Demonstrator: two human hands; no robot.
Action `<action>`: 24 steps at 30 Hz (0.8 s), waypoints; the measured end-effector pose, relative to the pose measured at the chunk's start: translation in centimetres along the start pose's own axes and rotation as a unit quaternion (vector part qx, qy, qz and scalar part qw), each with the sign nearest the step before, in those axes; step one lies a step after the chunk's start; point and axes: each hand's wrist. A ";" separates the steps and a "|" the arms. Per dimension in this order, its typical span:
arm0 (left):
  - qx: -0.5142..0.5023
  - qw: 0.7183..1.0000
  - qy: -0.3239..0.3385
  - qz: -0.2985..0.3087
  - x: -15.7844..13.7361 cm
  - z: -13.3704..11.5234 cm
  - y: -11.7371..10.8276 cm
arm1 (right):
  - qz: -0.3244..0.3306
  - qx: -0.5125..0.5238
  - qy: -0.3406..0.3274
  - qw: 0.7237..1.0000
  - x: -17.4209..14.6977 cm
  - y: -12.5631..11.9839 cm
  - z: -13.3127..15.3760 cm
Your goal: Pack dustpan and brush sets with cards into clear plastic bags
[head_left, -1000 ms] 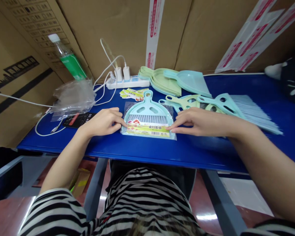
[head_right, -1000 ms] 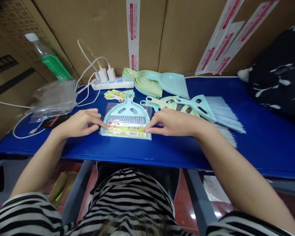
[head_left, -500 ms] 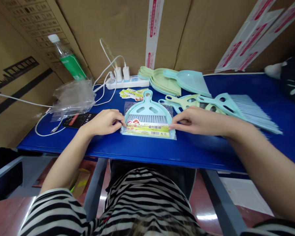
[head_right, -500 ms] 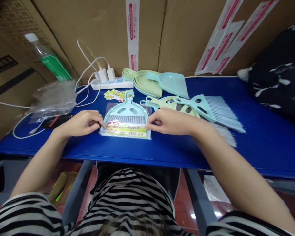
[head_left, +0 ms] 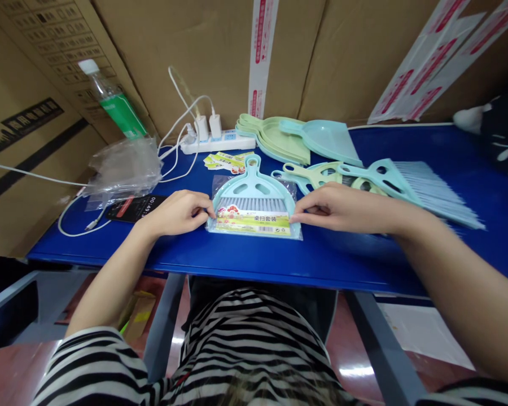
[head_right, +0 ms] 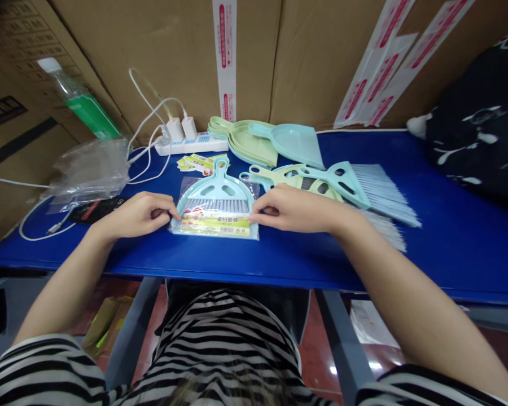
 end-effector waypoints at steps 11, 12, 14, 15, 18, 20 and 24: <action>0.125 0.985 0.097 -0.068 -0.1 -0.2 0.5 | -0.052 -0.019 -0.075 0.996 0.0 0.4 -0.4; 0.128 0.984 0.100 -0.071 -0.1 -0.3 0.6 | -0.061 -0.019 -0.086 0.994 0.0 0.5 -0.3; 0.133 0.982 0.109 -0.073 0.0 -0.6 0.8 | -0.072 -0.024 -0.105 0.992 0.3 0.9 -0.3; 0.136 0.981 0.116 -0.072 0.1 -0.7 0.9 | -0.074 -0.030 -0.113 0.990 0.4 1.1 -0.3; 0.156 0.976 0.136 -0.059 0.4 -1.0 1.4 | -0.067 -0.054 -0.129 0.988 0.8 1.8 -0.5; 0.172 0.973 0.147 -0.049 0.5 -1.0 1.6 | -0.061 -0.074 -0.130 0.987 1.1 2.3 -0.7; 0.183 0.969 0.157 -0.046 0.6 -0.9 2.0 | -0.053 -0.103 -0.122 0.986 1.2 2.7 -0.8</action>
Point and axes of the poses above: each hand's wrist, its own x-axis towards the middle knuckle, its own y-axis out of the palm, z = x × y, and after that the axes turned 10 degrees about x, right-handed
